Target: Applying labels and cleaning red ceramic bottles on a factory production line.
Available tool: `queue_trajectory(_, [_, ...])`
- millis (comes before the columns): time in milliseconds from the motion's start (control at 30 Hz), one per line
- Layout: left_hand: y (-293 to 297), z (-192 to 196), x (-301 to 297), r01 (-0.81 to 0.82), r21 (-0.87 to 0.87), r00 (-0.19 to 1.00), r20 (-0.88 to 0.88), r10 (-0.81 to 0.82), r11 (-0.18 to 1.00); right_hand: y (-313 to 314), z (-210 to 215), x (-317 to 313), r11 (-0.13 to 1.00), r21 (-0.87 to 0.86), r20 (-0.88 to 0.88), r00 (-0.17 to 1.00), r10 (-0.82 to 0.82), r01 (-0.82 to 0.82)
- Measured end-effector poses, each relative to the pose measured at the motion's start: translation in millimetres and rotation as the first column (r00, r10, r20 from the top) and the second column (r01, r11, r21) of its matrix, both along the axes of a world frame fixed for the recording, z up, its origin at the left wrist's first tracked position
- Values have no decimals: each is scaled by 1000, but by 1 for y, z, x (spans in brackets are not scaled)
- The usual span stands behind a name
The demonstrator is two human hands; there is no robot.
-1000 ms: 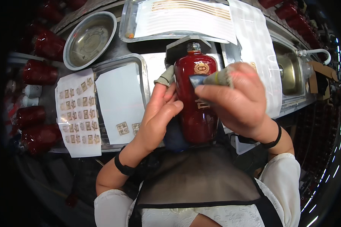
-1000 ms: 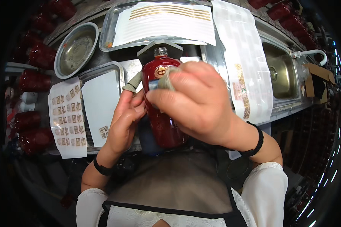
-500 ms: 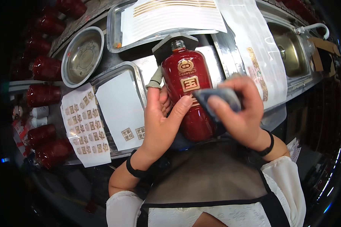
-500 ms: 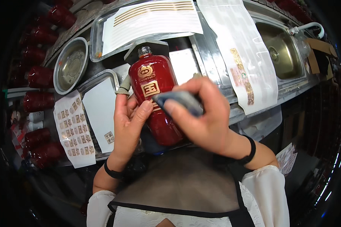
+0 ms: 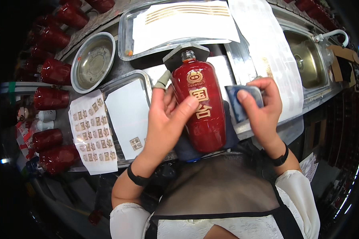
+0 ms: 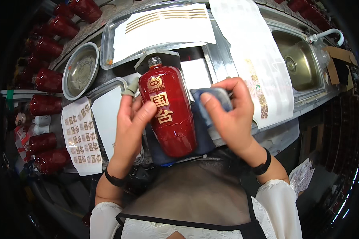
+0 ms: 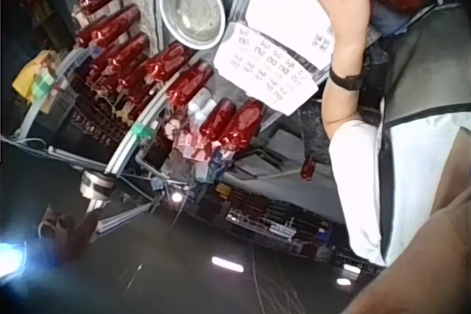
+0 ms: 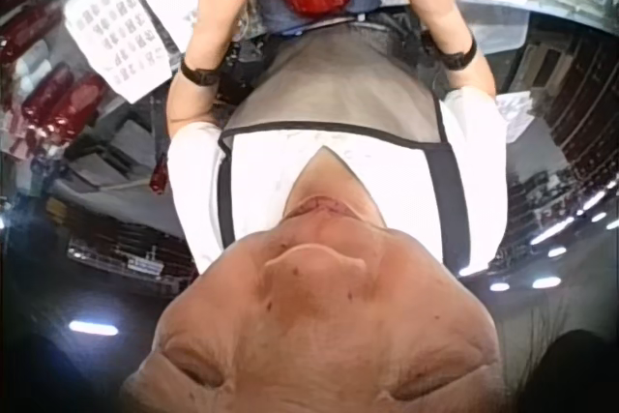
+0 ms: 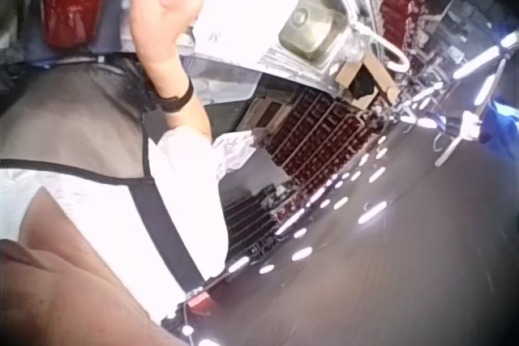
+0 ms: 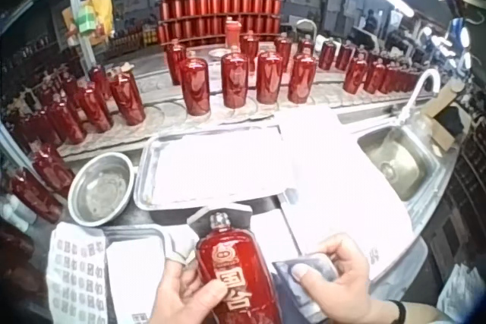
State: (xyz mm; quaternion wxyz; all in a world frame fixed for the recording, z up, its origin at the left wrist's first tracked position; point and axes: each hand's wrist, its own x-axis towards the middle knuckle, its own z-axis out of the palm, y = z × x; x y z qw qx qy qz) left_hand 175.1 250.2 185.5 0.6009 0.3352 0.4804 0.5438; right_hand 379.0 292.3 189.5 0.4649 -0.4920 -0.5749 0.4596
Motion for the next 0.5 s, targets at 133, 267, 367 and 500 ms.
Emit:
queue_trajectory(133, [20, 7, 1, 7, -64, 1000, -9, -7, 998, -18, -11, 10, 987, 108, -61, 990, 128, -121])
queue_trajectory(267, [24, 10, 6, -21, -58, 997, -82, 17, 998, -23, -9, 9, 978, 100, -108, 975, 193, -183])
queue_trajectory(367, [22, 9, 7, -14, -66, 998, -62, 10, 998, -21, -2, 3, 968, 117, -127, 963, 237, -222])
queue_trajectory(500, [23, 14, 4, 0, -109, 993, -114, -13, 994, -22, 5, -3, 952, 131, -82, 954, 288, -276])
